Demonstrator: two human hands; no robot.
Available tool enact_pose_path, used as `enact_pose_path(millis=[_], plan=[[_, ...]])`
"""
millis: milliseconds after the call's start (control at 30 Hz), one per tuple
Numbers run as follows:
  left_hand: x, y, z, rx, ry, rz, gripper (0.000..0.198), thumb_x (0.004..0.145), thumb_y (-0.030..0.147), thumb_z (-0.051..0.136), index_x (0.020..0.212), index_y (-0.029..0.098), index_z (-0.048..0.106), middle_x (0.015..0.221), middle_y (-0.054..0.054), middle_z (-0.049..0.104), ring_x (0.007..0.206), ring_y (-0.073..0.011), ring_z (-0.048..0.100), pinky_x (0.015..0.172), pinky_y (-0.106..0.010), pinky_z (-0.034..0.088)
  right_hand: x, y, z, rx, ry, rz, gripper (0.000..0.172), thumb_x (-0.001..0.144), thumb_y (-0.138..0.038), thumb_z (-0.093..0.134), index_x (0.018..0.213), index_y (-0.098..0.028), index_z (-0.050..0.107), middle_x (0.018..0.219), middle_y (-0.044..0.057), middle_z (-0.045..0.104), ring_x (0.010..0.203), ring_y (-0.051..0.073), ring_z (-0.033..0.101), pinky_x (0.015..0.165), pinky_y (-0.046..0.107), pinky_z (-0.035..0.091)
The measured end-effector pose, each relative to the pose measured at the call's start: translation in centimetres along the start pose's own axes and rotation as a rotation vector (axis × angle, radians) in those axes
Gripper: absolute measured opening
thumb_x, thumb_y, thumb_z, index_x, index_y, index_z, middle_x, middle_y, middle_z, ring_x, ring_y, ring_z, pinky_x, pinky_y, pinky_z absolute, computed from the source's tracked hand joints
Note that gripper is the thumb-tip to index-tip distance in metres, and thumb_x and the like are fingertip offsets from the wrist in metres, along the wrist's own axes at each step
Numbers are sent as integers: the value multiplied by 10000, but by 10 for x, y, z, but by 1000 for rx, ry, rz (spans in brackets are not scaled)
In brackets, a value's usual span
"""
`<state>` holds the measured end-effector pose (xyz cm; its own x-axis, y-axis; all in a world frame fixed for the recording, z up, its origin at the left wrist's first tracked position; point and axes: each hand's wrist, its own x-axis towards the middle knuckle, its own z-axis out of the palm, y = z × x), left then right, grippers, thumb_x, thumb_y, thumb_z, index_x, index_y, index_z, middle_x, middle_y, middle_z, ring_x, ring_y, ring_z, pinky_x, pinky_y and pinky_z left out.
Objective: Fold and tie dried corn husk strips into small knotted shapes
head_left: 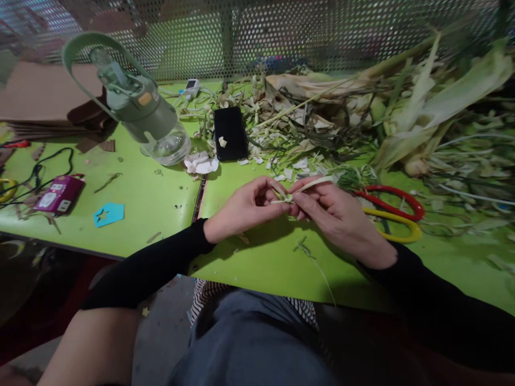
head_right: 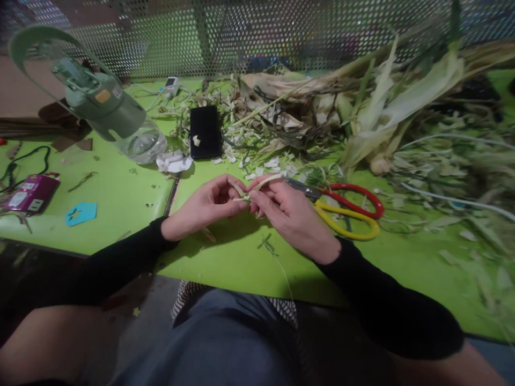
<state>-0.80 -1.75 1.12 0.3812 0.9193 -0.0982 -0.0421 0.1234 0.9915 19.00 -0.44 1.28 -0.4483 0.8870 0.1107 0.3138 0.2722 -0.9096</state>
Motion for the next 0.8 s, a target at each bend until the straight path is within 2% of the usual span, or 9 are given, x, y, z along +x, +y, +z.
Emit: enact_pose_path(millis=[100, 200, 300, 467, 633, 800], plan=[[0, -3, 0, 70, 19, 74, 293, 811, 364, 771, 870, 167, 563, 670, 74, 457, 607, -65, 397, 576, -227, 327, 0, -2, -1, -152, 48, -53, 256, 972, -473, 602, 989, -228, 675, 911, 45, 715, 760, 194, 665, 643, 321, 504], [0, -5, -1, 135, 21, 129, 218, 842, 314, 725, 841, 163, 569, 703, 56, 505, 629, -72, 412, 595, -226, 342, 1, -5, -2, -252, 91, -118, 193, 955, -409, 622, 923, -230, 685, 906, 49, 702, 797, 211, 647, 660, 331, 479], [-1, -6, -1, 209, 13, 159, 157, 872, 293, 679, 874, 156, 603, 738, 33, 572, 661, -85, 474, 623, -223, 390, 1, -8, -3, -229, 74, -77, 173, 954, -387, 614, 902, -233, 673, 868, 44, 685, 758, 200, 622, 638, 327, 463], [-2, -6, 0, 301, 75, 241, 72, 876, 206, 651, 918, 148, 652, 799, 3, 658, 679, -81, 543, 656, -207, 439, 1, -10, -3, -148, 70, -15, 216, 933, -415, 642, 815, -235, 630, 773, 23, 642, 705, 186, 591, 631, 325, 459], [-2, -8, -1, 218, 90, 226, 155, 885, 281, 671, 961, 150, 636, 782, 10, 658, 627, -69, 529, 600, -199, 428, 2, -8, -3, -133, 8, -5, 286, 940, -488, 634, 820, -229, 643, 750, 8, 638, 655, 160, 552, 586, 302, 421], [-2, -6, -1, 91, 82, 153, 231, 901, 336, 668, 1029, 148, 627, 727, 27, 618, 596, -65, 520, 577, -202, 432, 0, -11, -3, -261, -35, -56, 286, 984, -425, 563, 784, -229, 618, 657, -13, 586, 588, 146, 504, 556, 294, 374]])
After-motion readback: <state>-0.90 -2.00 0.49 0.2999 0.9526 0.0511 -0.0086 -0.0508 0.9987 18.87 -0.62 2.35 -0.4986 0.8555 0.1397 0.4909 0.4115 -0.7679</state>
